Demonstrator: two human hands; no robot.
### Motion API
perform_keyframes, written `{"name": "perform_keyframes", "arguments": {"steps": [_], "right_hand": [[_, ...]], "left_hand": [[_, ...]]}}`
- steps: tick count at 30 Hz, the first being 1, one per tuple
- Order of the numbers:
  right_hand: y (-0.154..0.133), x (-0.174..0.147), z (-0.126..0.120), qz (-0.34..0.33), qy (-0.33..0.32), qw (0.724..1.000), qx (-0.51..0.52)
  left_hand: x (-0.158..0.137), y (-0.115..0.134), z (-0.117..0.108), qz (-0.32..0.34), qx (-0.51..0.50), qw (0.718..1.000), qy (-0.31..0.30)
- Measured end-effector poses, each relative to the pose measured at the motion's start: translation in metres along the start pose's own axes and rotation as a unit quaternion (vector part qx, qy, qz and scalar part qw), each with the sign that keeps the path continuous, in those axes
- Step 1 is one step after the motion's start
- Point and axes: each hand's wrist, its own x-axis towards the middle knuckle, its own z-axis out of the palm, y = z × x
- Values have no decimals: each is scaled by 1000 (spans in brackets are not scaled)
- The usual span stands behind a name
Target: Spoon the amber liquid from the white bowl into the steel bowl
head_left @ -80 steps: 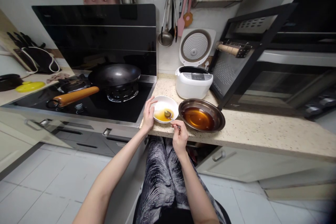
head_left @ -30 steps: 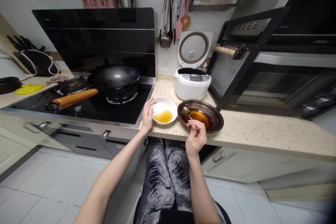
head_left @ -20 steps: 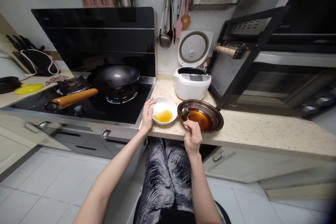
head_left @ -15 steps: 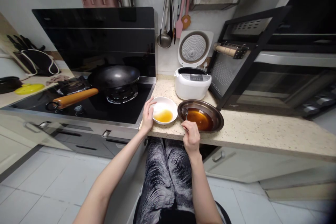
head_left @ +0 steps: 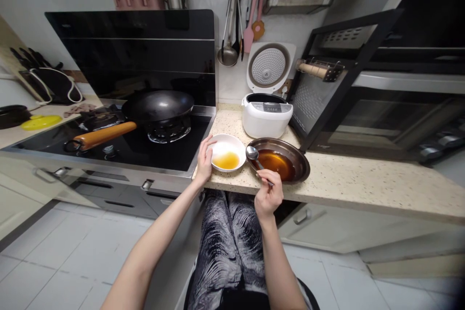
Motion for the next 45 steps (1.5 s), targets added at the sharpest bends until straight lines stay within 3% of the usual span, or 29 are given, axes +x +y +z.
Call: {"name": "perform_keyframes", "arguments": {"steps": [9,15,25,45], "right_hand": [[-4,-9,20,20,-94,995,28],[-3,-11,27,40,-117,992,16],[-2,-14,28,85,-117,989,21],[-11,-25,46,232,-54,961,142]], "left_hand": [[-1,0,1,4,2,1000,0],[-1,-2,2,5,-4,1000,5],[-1,-1,2,3,-2,1000,7],[-1,1,0,5,2,1000,-1]]}}
